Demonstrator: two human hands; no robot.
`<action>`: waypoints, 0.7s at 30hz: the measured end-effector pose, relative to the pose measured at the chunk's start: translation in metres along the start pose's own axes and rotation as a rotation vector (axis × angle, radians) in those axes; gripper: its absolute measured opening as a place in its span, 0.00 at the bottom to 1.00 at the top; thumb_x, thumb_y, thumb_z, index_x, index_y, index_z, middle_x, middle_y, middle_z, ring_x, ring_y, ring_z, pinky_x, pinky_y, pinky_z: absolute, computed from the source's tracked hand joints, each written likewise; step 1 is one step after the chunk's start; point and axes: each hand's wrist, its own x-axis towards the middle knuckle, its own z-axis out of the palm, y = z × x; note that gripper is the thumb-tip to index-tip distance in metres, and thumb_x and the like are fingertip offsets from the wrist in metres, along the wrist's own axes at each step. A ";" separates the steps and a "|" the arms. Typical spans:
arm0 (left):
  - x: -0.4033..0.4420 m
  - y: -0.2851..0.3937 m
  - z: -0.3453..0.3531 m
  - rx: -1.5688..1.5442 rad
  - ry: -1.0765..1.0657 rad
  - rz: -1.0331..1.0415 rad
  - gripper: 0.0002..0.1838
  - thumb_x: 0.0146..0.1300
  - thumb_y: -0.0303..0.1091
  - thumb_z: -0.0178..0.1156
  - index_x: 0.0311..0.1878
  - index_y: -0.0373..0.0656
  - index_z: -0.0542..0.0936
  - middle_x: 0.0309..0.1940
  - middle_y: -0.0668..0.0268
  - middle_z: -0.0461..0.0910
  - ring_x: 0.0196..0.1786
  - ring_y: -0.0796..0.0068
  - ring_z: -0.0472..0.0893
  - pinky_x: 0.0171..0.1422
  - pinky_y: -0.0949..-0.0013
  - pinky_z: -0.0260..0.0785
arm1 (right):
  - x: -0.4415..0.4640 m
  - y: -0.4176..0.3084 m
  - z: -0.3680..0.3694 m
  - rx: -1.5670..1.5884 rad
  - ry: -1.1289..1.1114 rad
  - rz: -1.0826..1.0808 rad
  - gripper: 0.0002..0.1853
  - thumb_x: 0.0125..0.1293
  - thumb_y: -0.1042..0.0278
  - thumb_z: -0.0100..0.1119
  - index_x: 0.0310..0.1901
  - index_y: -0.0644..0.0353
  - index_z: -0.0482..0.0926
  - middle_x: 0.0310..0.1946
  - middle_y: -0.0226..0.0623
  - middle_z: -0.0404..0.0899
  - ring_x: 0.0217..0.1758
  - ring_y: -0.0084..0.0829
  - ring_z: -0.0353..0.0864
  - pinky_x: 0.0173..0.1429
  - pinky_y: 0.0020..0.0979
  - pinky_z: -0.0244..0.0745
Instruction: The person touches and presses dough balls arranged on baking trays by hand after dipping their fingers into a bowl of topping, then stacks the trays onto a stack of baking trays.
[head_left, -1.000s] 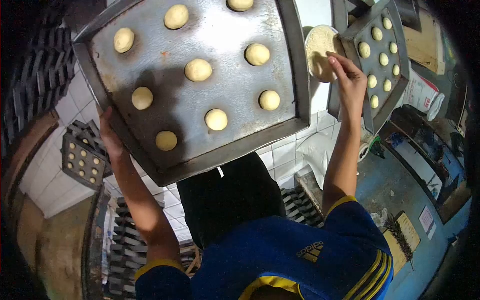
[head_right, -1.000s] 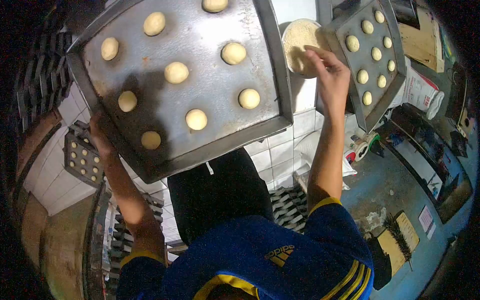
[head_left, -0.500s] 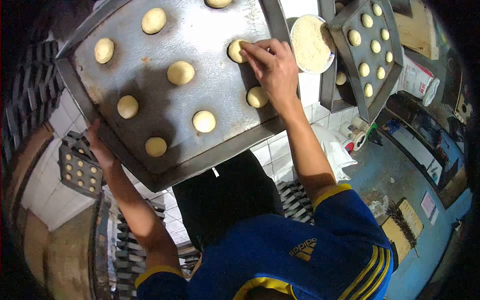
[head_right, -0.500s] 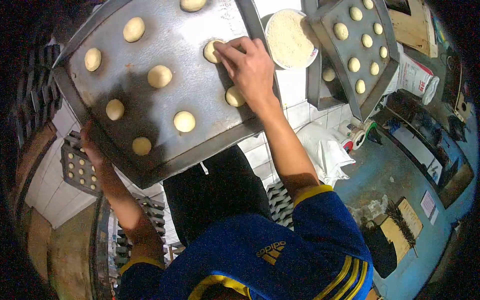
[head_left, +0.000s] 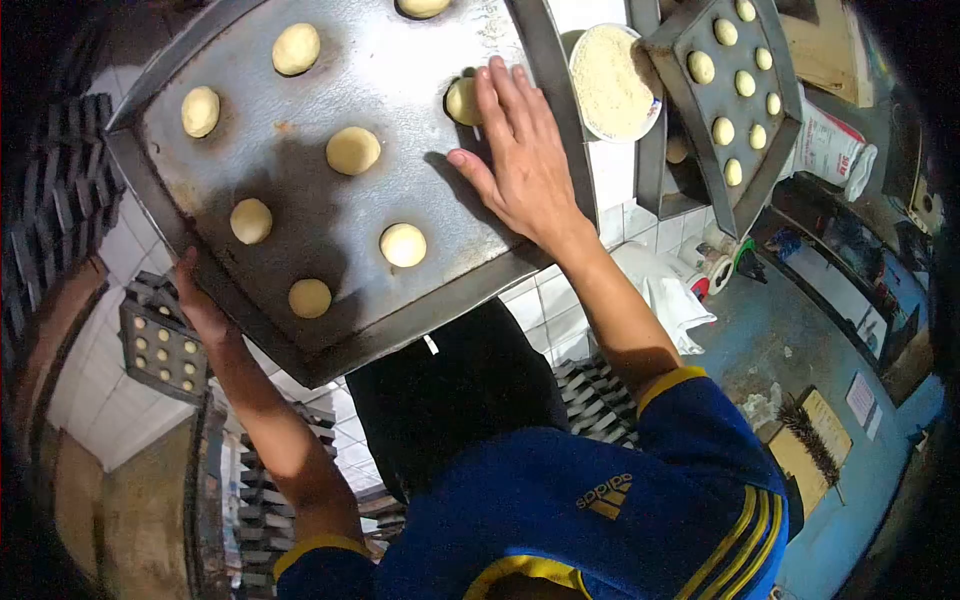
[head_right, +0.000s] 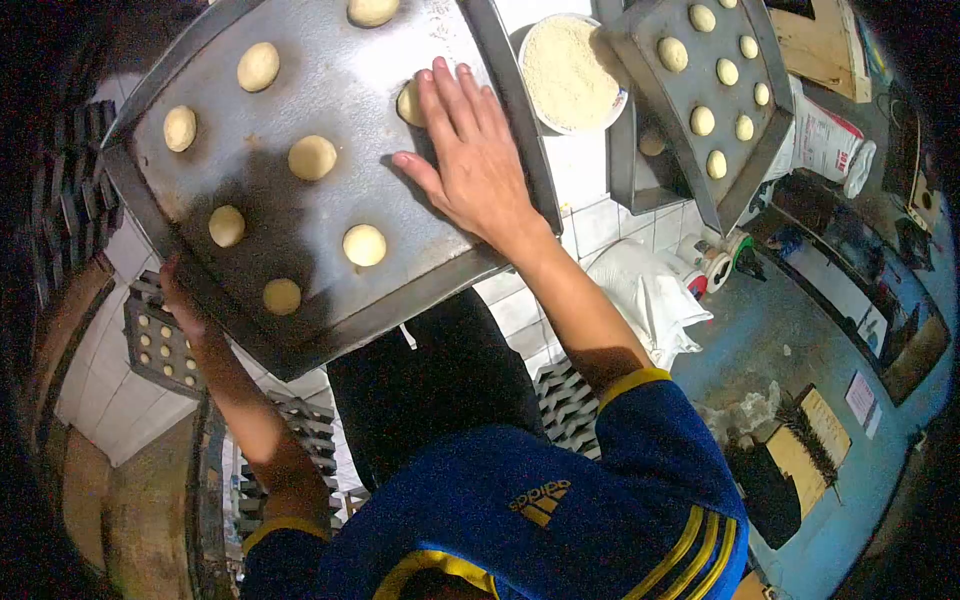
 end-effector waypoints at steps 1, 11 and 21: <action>-0.004 0.002 0.006 -0.033 -0.016 -0.007 0.28 0.74 0.45 0.60 0.71 0.39 0.78 0.61 0.58 0.82 0.62 0.56 0.81 0.71 0.54 0.69 | 0.002 -0.002 0.003 0.020 -0.043 -0.023 0.46 0.77 0.37 0.58 0.83 0.64 0.60 0.84 0.54 0.59 0.86 0.56 0.57 0.87 0.55 0.55; -0.001 0.000 0.004 0.135 0.010 0.041 0.31 0.72 0.52 0.60 0.69 0.39 0.79 0.60 0.57 0.83 0.61 0.56 0.81 0.69 0.55 0.71 | 0.000 0.037 -0.062 0.305 0.327 0.145 0.25 0.74 0.69 0.68 0.71 0.60 0.79 0.64 0.51 0.83 0.66 0.51 0.83 0.70 0.42 0.77; 0.003 0.001 -0.002 0.025 -0.017 -0.027 0.29 0.72 0.51 0.60 0.67 0.39 0.79 0.56 0.58 0.83 0.58 0.58 0.81 0.67 0.56 0.71 | -0.010 0.106 -0.080 -0.130 0.127 0.243 0.08 0.70 0.64 0.72 0.44 0.56 0.92 0.41 0.40 0.90 0.49 0.47 0.87 0.52 0.43 0.82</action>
